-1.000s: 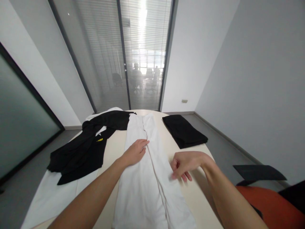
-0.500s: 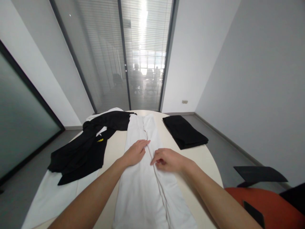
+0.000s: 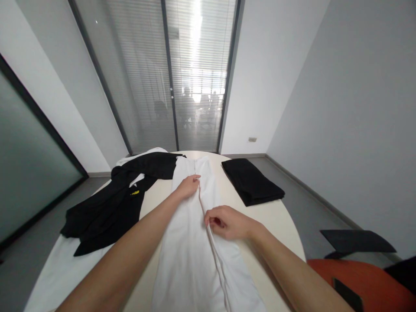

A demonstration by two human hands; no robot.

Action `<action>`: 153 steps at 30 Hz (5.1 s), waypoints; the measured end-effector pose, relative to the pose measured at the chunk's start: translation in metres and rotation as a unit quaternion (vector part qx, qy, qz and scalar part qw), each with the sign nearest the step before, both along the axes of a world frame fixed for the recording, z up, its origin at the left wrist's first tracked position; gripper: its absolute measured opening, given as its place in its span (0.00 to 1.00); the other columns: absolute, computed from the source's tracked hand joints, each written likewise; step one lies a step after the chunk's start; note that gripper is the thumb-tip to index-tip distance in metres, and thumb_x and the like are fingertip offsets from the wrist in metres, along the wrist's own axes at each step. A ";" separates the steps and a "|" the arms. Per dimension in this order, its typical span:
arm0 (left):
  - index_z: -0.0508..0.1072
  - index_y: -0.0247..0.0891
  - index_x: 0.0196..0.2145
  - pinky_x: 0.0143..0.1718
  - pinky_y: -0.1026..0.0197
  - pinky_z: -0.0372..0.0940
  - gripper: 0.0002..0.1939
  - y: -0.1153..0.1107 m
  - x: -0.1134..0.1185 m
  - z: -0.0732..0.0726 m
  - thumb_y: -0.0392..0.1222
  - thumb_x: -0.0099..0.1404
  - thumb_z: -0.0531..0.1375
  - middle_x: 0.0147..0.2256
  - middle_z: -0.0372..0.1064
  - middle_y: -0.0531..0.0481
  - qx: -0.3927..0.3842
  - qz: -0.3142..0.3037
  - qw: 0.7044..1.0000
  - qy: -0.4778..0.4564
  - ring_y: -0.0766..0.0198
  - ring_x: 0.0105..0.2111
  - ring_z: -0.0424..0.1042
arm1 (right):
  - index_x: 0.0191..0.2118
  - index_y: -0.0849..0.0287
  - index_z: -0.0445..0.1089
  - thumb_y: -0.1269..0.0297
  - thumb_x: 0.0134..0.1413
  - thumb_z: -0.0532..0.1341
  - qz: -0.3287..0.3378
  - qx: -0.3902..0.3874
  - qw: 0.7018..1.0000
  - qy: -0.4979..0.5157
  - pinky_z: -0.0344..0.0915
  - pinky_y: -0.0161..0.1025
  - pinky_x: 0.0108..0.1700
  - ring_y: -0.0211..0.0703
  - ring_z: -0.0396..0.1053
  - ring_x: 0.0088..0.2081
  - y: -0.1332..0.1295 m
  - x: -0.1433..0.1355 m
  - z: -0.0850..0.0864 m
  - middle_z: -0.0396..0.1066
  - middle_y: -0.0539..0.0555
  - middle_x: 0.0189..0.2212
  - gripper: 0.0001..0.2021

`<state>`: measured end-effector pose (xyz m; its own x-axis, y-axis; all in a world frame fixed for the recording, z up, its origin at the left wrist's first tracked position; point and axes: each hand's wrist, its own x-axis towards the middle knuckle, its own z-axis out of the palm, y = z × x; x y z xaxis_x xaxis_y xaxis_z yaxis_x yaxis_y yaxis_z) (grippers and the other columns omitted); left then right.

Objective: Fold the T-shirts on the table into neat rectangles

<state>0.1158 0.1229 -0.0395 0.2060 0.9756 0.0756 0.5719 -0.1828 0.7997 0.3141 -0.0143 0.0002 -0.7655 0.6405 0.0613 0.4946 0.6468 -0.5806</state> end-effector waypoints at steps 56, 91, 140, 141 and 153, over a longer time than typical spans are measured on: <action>0.73 0.42 0.37 0.44 0.59 0.64 0.04 -0.194 -0.001 0.023 0.41 0.69 0.58 0.40 0.76 0.52 0.287 -0.459 0.839 0.057 0.64 0.39 0.72 | 0.42 0.61 0.71 0.50 0.48 0.70 -0.032 -0.410 0.911 0.023 0.60 0.28 0.22 0.36 0.72 0.23 0.017 0.049 -0.008 0.73 0.48 0.23 0.22; 0.76 0.43 0.35 0.33 0.64 0.63 0.10 -0.209 -0.011 0.031 0.43 0.54 0.68 0.28 0.73 0.55 0.123 -0.525 0.829 0.146 0.64 0.30 0.71 | 0.44 0.60 0.69 0.48 0.52 0.67 -0.086 -0.318 0.943 0.054 0.55 0.29 0.20 0.31 0.64 0.19 0.017 0.044 -0.009 0.71 0.46 0.24 0.22; 0.73 0.43 0.44 0.35 0.62 0.62 0.10 -0.134 -0.015 0.009 0.40 0.69 0.54 0.39 0.77 0.51 0.107 0.017 0.986 0.129 0.61 0.37 0.75 | 0.34 0.58 0.73 0.52 0.57 0.62 -0.296 0.004 0.954 -0.053 0.51 0.34 0.28 0.37 0.65 0.27 0.024 0.030 -0.021 0.74 0.53 0.29 0.13; 0.73 0.43 0.45 0.35 0.62 0.62 0.10 -0.134 -0.015 0.008 0.41 0.69 0.54 0.39 0.77 0.52 0.106 0.018 0.986 0.128 0.61 0.37 0.75 | 0.33 0.58 0.73 0.52 0.57 0.62 -0.297 -0.001 0.953 -0.056 0.51 0.34 0.28 0.37 0.64 0.27 0.024 0.030 -0.021 0.74 0.53 0.29 0.14; 0.73 0.45 0.44 0.37 0.62 0.62 0.10 -0.136 -0.013 0.005 0.39 0.65 0.58 0.37 0.77 0.56 0.098 -0.010 0.982 0.161 0.61 0.39 0.75 | 0.34 0.57 0.70 0.57 0.60 0.59 -0.292 0.047 0.955 0.031 0.53 0.34 0.28 0.37 0.66 0.27 0.023 0.014 -0.025 0.72 0.50 0.26 0.10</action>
<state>0.1026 -0.0127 -0.0346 0.2693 0.9443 0.1890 0.7838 -0.3290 0.5267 0.3281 0.0085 -0.0245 -0.2722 0.9467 0.1724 0.7537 0.3211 -0.5735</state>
